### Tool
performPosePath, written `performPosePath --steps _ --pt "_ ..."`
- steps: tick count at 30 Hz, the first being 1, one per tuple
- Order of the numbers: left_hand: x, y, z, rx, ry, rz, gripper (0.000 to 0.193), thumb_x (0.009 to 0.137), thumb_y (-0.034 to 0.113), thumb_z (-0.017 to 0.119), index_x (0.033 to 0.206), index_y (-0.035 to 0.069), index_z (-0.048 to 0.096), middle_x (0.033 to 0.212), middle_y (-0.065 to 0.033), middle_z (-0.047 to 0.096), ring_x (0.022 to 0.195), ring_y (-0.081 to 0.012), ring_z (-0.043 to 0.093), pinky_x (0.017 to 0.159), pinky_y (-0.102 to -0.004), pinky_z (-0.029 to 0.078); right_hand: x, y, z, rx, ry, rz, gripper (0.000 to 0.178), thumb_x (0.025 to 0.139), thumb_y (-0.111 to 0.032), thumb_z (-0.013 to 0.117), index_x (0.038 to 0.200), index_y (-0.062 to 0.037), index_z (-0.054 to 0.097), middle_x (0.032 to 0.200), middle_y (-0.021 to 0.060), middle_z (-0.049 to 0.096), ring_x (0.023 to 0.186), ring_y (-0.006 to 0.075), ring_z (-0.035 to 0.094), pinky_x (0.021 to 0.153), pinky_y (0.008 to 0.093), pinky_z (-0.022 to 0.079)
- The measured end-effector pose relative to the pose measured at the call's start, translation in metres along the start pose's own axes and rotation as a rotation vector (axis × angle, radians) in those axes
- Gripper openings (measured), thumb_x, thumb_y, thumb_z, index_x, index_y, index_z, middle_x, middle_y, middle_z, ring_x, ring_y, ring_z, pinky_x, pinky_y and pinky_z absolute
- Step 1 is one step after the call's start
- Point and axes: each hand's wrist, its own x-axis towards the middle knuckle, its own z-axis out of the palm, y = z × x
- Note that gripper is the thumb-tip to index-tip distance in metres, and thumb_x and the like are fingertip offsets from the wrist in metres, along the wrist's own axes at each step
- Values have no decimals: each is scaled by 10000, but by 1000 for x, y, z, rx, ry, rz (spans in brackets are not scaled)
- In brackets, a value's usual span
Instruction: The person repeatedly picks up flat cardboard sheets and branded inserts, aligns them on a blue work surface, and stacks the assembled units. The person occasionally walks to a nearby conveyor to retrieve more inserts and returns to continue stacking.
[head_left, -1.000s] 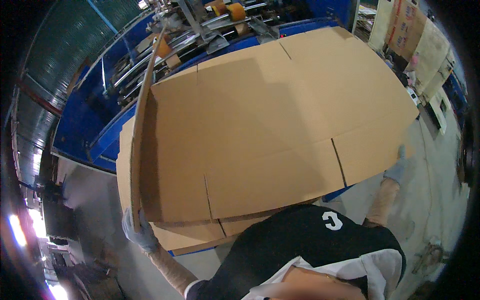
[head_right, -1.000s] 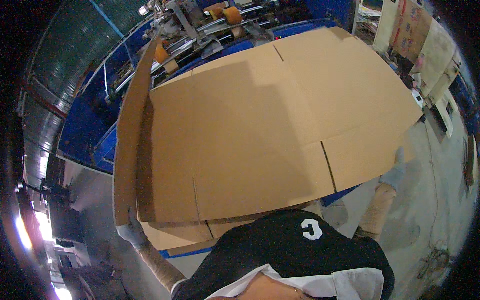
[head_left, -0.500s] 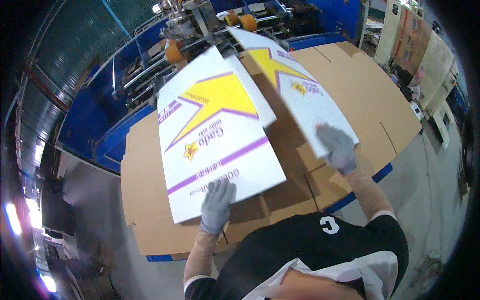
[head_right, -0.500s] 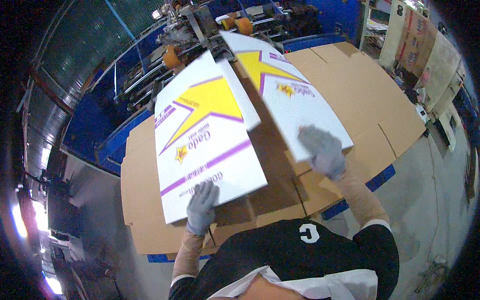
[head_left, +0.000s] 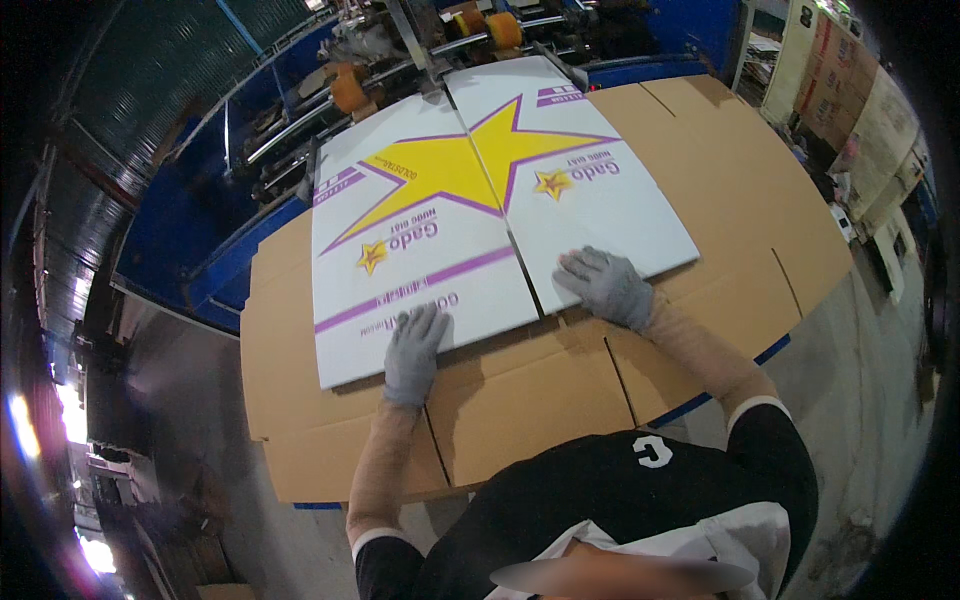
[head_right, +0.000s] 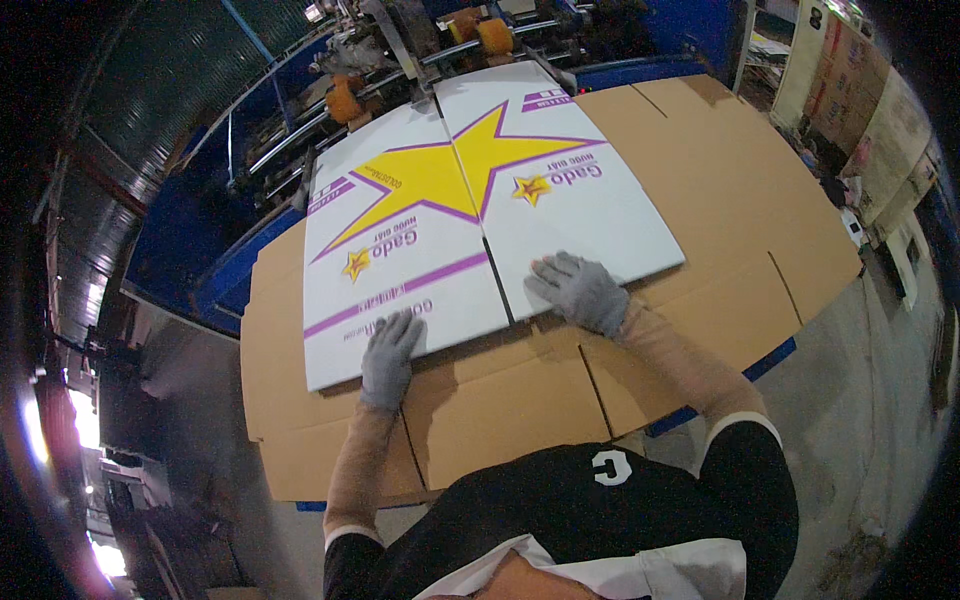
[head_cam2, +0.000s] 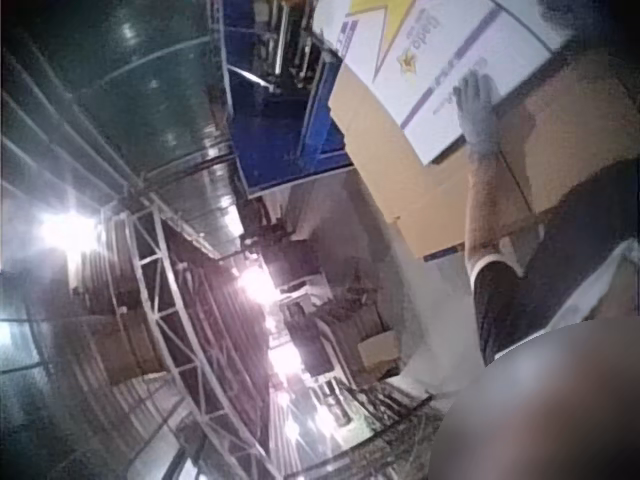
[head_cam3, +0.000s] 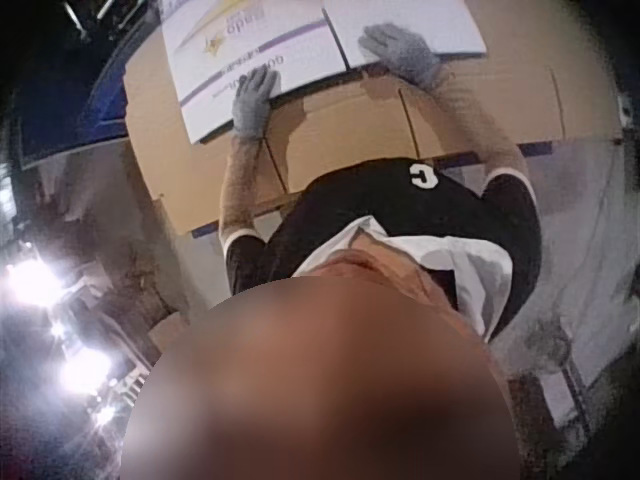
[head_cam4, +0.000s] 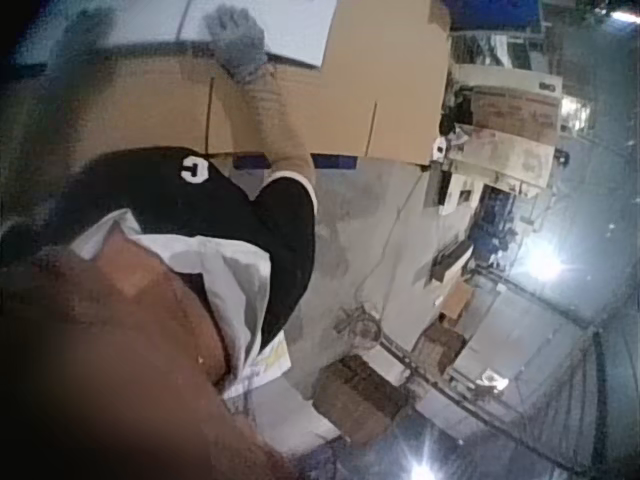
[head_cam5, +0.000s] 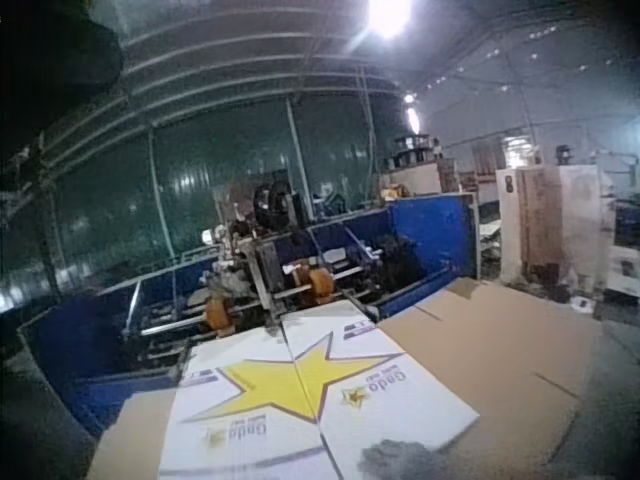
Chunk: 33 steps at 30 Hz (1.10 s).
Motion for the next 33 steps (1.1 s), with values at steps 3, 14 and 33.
performPosePath --steps 3,14,33 --pt "6 -2 9 36 -36 -63 521 774 -5 511 1278 127 526 1355 -132 495 1258 -313 463 1077 -481 323 2 -7 15 2 1 95 418 748 -169 586 1159 -92 588 1221 131 593 1143 289 554 963 413 461" --pt "-182 102 -64 -78 395 -364 384 882 136 590 1252 42 554 1256 -156 578 1161 -328 543 974 -430 432 -83 -124 -32 75 30 487 376 863 -263 584 1176 -55 573 1230 142 581 1167 314 524 1006 431 403" --pt "-464 35 -142 85 420 -1828 584 884 447 523 1186 -51 564 1163 -255 600 1025 -388 590 866 -418 462 -142 -238 -118 212 41 349 251 856 -231 598 1034 -59 641 1143 117 626 1094 294 556 978 413 421"
